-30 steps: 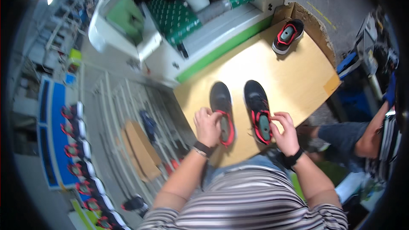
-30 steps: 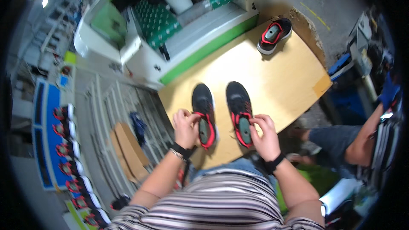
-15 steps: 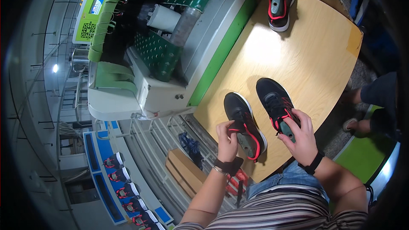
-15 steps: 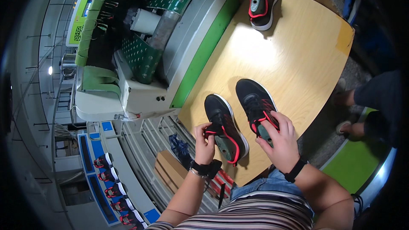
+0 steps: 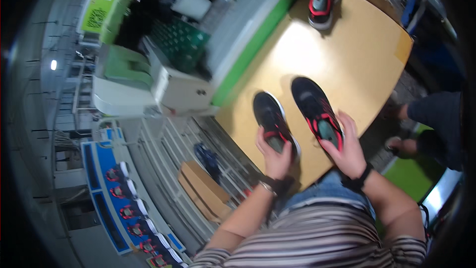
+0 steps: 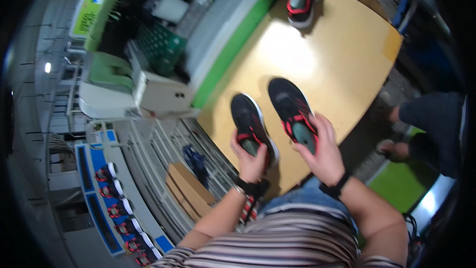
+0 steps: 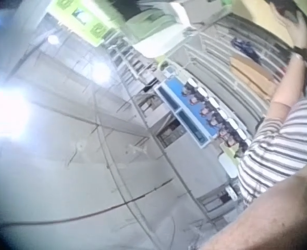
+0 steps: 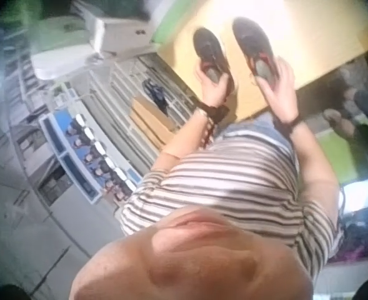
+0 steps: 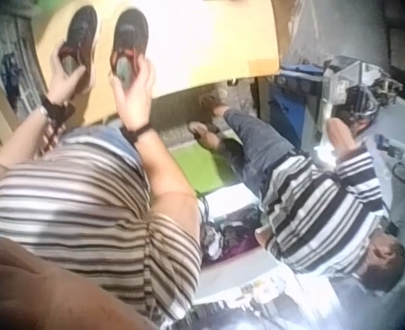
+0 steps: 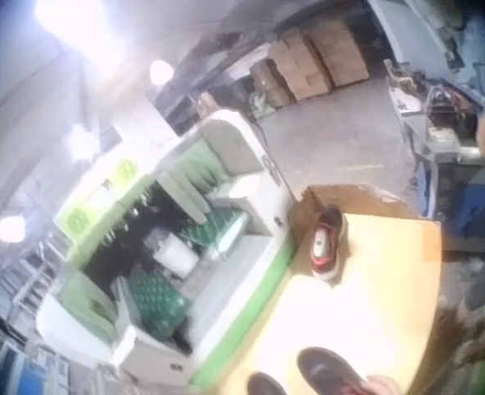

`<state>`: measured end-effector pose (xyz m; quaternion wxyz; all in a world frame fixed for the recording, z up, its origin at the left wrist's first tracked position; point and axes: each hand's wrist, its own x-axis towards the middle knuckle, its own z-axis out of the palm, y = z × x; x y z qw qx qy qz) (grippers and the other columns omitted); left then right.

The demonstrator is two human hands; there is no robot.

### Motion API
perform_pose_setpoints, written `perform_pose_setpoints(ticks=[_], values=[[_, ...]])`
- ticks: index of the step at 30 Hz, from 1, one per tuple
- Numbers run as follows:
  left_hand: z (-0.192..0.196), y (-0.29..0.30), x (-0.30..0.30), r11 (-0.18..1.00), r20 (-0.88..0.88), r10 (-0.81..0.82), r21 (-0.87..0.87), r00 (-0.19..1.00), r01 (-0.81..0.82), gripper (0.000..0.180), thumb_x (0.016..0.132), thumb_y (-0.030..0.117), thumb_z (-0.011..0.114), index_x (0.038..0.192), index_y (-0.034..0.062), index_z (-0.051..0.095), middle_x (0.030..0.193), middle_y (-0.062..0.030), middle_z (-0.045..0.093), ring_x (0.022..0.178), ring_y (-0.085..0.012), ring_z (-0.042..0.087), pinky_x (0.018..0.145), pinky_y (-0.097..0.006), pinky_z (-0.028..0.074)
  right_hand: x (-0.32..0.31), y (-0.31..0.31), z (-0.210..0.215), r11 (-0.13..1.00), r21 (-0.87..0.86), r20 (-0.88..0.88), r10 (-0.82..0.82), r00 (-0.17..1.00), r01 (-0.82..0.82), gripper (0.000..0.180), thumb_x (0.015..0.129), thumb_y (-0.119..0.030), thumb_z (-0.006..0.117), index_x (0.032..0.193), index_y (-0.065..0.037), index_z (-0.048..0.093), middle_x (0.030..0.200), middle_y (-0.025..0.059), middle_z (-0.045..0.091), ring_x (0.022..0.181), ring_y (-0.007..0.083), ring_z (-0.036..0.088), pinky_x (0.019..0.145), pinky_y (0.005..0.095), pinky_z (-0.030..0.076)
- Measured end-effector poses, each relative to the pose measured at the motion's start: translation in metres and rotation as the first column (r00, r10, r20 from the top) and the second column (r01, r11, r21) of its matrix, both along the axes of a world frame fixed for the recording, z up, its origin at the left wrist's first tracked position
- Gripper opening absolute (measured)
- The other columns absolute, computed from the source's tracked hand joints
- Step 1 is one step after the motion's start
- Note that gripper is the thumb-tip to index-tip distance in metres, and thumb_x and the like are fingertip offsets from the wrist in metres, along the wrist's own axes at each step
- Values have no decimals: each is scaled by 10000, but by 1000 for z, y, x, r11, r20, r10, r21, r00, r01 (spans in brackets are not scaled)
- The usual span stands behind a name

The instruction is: The recorder is inspecting and organizing newly manufactured sneakers, checking their laces and placement on a cooling conveyor.

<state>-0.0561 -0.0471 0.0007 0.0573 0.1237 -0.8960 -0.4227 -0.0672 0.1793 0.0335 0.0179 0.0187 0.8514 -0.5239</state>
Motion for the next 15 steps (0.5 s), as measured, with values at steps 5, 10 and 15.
perform_pose_setpoints(ticks=[5, 10, 15], values=[[-8, -4, 5, 996, -133, -63, -75, 989, 53, 776, 776, 64, 730, 1417, 30, 293, 1414, -239, 319, 1342, -380, 337, 1153, -436, 253, -4, -23, -39, 999, 38, 11, 27, 1000, -27, 843, 777, -128, 773, 1473, -21, 309, 1446, 316, 391, 1362, 454, 371, 1135, 444, 330], [-9, -1, 7, 1000, -156, -26, 7, 987, 28, 767, 778, 47, 719, 1418, 36, 298, 1440, -245, 304, 1373, -396, 304, 1160, -447, 244, -3, -23, -47, 1000, 16, 5, 25, 1000, -25, 815, 766, -117, 774, 1451, -19, 344, 1451, 298, 402, 1360, 440, 389, 1128, 438, 344], [-3, -5, 10, 997, -155, 15, 82, 988, -2, 742, 784, 34, 715, 1408, 49, 314, 1402, -217, 355, 1342, -353, 353, 1146, -410, 269, 2, -20, -36, 998, 3, -89, 59, 994, -59, 788, 732, -74, 754, 1422, 4, 381, 1348, 269, 485, 1280, 423, 468, 1108, 413, 372]])
